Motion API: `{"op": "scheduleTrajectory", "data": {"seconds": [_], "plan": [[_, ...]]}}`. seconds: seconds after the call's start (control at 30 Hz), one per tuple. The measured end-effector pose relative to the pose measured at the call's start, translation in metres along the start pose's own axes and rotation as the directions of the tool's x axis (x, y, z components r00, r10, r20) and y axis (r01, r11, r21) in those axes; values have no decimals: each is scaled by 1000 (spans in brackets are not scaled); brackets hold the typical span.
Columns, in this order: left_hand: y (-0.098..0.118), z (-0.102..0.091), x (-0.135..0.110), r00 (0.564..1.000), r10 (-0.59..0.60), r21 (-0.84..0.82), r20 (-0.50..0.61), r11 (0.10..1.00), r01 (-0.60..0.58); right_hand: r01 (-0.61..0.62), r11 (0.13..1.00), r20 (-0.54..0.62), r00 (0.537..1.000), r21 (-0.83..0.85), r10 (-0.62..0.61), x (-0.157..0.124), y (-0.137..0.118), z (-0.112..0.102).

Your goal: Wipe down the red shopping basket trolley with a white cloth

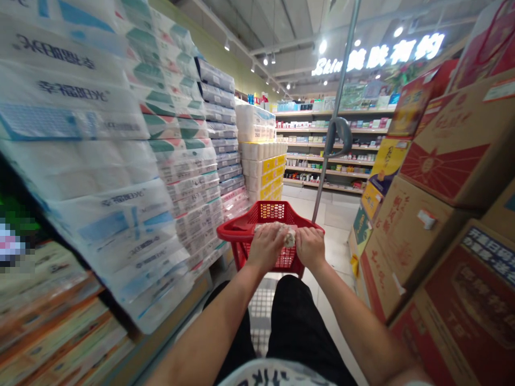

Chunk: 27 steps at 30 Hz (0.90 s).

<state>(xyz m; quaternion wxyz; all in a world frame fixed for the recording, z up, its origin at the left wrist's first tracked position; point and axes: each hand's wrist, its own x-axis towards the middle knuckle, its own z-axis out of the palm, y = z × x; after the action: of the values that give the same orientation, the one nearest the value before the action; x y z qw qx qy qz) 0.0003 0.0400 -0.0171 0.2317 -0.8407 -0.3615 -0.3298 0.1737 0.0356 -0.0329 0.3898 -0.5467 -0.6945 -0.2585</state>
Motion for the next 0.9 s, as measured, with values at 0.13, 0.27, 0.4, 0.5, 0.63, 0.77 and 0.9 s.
{"op": "scheduleTrajectory", "data": {"seconds": [0.13,0.27,0.4,0.5,0.63,0.77,0.9], "plan": [[7,-12,22,982,-180,-26,49,983,182,-2,1000,-23,1000,4,2,0,0,2],[7,-3,16,986,-167,42,19,985,166,3,1000,-28,1000,10,-2,-1,0,1],[-3,7,-8,998,66,88,-23,994,-64,4,1000,-23,1000,15,-4,-3,2,-2],[-8,3,-7,999,39,86,17,996,-41,7,1000,-9,1000,14,-7,-3,2,-2],[-5,-12,17,966,-248,62,74,968,244,-7,1000,4,1000,12,6,-2,2,-1],[-2,-14,22,958,-276,92,77,959,268,-15,1000,-12,1000,2,15,-3,1,1],[-8,-4,-5,1000,18,125,15,992,-20,-18,1000,-20,1000,0,18,-5,2,0]]}}
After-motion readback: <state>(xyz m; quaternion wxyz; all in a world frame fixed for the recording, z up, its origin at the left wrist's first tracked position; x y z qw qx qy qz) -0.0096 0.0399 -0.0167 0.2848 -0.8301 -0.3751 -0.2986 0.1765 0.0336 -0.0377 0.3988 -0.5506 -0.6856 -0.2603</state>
